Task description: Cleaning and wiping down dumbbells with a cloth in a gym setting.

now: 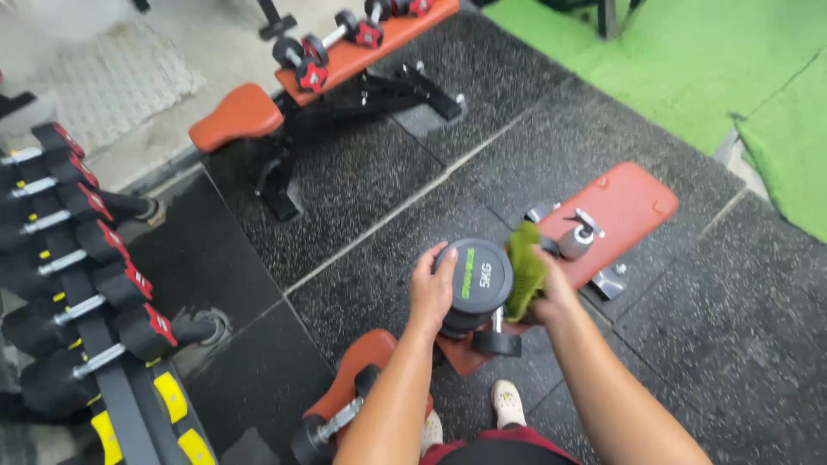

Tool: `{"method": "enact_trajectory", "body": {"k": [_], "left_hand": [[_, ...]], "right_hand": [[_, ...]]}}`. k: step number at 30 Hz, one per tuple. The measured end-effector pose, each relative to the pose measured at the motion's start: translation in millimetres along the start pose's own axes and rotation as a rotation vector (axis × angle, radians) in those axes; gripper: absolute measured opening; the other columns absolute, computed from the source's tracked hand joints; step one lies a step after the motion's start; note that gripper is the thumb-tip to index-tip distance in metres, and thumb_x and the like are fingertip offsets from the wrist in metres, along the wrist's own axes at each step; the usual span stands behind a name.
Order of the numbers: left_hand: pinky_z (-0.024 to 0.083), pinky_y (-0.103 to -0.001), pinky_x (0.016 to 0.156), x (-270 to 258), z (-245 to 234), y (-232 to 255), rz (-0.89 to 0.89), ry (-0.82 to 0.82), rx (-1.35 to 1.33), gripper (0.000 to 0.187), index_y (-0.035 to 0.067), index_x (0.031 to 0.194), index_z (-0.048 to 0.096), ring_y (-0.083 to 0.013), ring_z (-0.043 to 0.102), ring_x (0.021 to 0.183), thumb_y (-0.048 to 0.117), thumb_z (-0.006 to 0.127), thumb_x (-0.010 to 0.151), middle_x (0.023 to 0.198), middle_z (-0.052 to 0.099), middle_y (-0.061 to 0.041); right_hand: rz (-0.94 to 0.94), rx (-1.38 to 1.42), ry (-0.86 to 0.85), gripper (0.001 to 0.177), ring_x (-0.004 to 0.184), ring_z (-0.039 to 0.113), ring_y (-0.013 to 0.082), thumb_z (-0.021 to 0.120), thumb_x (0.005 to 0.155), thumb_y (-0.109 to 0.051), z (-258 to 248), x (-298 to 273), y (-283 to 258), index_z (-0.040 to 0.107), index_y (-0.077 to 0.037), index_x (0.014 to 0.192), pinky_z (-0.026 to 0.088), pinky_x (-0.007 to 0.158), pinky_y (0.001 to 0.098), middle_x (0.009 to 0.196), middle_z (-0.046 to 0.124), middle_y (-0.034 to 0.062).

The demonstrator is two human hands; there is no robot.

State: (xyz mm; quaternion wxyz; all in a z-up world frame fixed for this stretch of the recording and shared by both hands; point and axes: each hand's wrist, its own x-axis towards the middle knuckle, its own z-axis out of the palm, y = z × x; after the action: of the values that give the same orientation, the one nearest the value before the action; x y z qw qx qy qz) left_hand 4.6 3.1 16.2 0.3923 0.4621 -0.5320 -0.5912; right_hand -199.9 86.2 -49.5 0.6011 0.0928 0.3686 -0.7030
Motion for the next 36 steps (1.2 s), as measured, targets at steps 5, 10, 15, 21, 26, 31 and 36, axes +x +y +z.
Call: {"method": "enact_trajectory", "body": {"k": [5,10,15,21,26,31,36], "left_hand": [[0.052,-0.030,0.096,-4,-2,-24,0.017,-0.009,0.005,0.044,0.004,0.128,0.068,-0.0164,0.068,0.108,0.032,0.069,0.095,0.119,0.074,-0.010],[0.053,-0.031,0.093,0,-2,-39,0.038,-0.003,0.013,0.040,0.004,0.127,0.069,-0.0176,0.067,0.105,0.030,0.066,0.097,0.117,0.076,-0.013],[0.053,-0.034,0.092,-5,-4,-33,0.014,0.082,0.021,0.041,0.004,0.127,0.066,-0.0202,0.070,0.105,0.032,0.046,0.105,0.116,0.074,-0.014],[0.053,-0.032,0.093,4,0,-56,0.066,0.129,-0.010,0.048,0.000,0.123,0.069,-0.0177,0.070,0.105,0.041,0.053,0.103,0.113,0.076,-0.011],[0.054,-0.029,0.089,-5,3,-38,0.029,0.086,-0.029,0.044,0.000,0.122,0.069,-0.0145,0.069,0.099,0.036,0.067,0.096,0.110,0.076,-0.010],[0.055,-0.028,0.082,-7,3,-23,-0.073,0.058,0.034,0.043,0.001,0.124,0.067,-0.0129,0.068,0.091,0.031,0.071,0.093,0.105,0.076,-0.010],[0.055,-0.027,0.082,-2,2,-23,-0.019,0.042,-0.052,0.044,-0.001,0.123,0.068,-0.0120,0.069,0.093,0.031,0.071,0.093,0.106,0.076,-0.009]], "right_hand": [[-0.260,-0.318,-0.101,0.042,0.102,0.068,0.0330,0.053,0.095,-0.037,85,-74,-42,0.063,-0.011,0.125,0.055,0.091,0.0516,0.115,0.068,0.0149],[-0.980,-1.649,-0.301,0.041,0.110,0.068,0.0322,0.063,0.087,-0.035,121,-80,-1,0.070,-0.013,0.121,0.054,0.095,0.0444,0.114,0.071,0.0139],[-1.170,-1.973,-0.055,0.048,0.104,0.064,0.0416,0.071,0.081,-0.044,154,-110,29,0.069,-0.013,0.118,0.052,0.085,0.0501,0.112,0.067,0.0204],[-0.785,-1.939,0.095,0.048,0.097,0.070,0.0414,0.060,0.092,-0.055,149,-66,9,0.070,-0.014,0.115,0.054,0.083,0.0523,0.101,0.072,0.0201],[-0.655,-1.839,0.126,0.051,0.099,0.070,0.0420,0.057,0.093,-0.057,124,-21,1,0.073,-0.014,0.116,0.053,0.086,0.0521,0.101,0.073,0.0226],[-0.546,-1.728,0.136,0.052,0.102,0.070,0.0406,0.059,0.094,-0.055,114,1,-7,0.074,-0.011,0.118,0.052,0.091,0.0486,0.105,0.074,0.0240],[-0.469,-1.509,0.043,0.050,0.097,0.073,0.0270,0.064,0.094,-0.046,100,27,-9,0.072,-0.003,0.118,0.054,0.088,0.0404,0.103,0.077,0.0183]]}}
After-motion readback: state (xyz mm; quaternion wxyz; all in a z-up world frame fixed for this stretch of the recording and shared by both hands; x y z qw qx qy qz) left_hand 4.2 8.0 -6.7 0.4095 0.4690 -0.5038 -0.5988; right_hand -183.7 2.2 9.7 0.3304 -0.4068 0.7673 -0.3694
